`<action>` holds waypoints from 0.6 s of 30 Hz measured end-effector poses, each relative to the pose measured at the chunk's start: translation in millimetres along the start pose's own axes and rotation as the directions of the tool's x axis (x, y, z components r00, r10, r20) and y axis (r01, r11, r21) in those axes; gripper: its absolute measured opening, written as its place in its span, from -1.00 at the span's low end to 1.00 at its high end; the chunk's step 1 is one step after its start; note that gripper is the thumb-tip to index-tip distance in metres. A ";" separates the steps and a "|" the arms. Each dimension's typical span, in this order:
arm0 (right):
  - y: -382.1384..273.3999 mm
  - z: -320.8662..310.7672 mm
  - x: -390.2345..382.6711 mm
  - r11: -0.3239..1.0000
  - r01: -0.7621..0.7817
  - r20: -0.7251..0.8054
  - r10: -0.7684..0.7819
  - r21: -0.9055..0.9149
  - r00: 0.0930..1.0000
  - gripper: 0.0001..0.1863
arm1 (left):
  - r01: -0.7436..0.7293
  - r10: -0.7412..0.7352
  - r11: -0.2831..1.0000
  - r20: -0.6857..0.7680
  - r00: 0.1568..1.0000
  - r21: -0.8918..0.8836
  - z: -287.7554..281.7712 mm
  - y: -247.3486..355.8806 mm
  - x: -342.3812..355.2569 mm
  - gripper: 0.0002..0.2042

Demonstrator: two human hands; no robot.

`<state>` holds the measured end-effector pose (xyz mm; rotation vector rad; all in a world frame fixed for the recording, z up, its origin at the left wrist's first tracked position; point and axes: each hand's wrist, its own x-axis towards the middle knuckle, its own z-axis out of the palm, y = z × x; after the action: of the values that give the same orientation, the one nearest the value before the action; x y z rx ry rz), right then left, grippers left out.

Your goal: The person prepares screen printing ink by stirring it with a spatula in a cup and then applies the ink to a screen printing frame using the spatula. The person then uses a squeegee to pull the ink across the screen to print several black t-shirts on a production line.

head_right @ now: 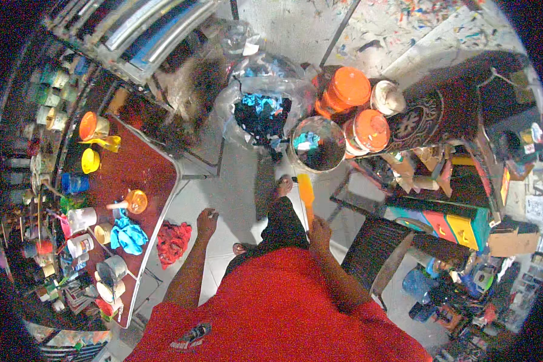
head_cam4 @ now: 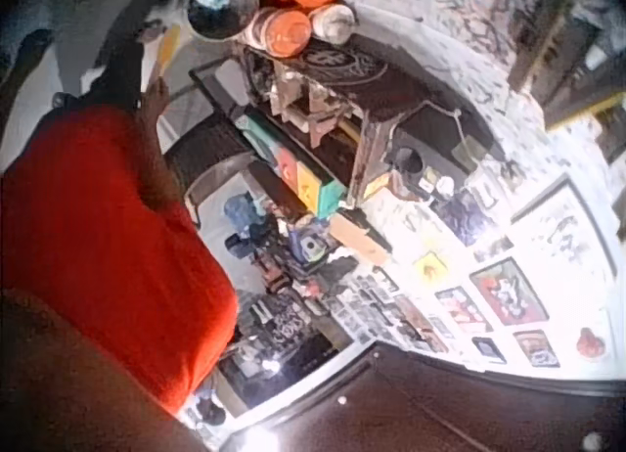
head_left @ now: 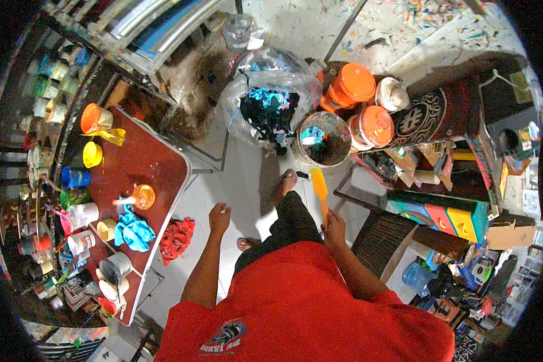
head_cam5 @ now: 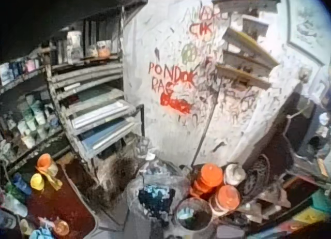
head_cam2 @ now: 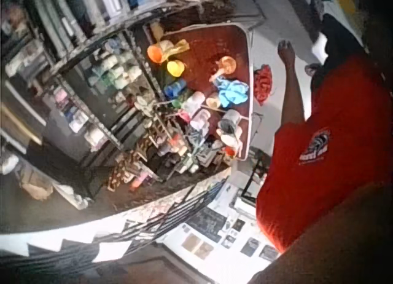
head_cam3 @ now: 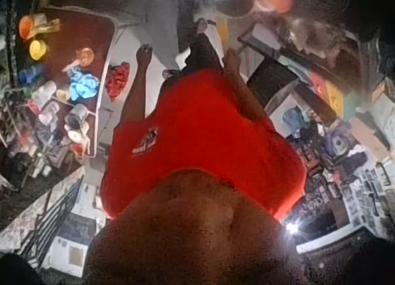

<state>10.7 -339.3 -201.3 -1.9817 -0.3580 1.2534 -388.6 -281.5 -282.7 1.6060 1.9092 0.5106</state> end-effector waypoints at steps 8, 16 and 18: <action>-13.3 2.3 64.4 0.974 -0.209 -0.051 0.214 0.088 0.976 -0.74 | -0.260 0.251 0.939 0.066 0.966 0.226 118.9 102.3 260.3 -0.53; -41.9 -24.8 91.9 0.965 -0.236 -0.341 0.185 -0.115 0.922 -0.74 | -0.333 0.274 0.814 0.191 0.943 0.476 250.6 157.0 469.4 -0.41; -40.5 -21.5 92.6 0.954 -0.297 -0.341 0.266 -0.041 0.902 -0.74 | -0.336 0.255 0.791 0.224 0.941 0.511 272.9 147.7 496.1 -0.46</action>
<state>80.0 -267.3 -227.6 -2.3408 0.0436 1.0572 -149.9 211.1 -489.5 2.2631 1.7897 -0.0558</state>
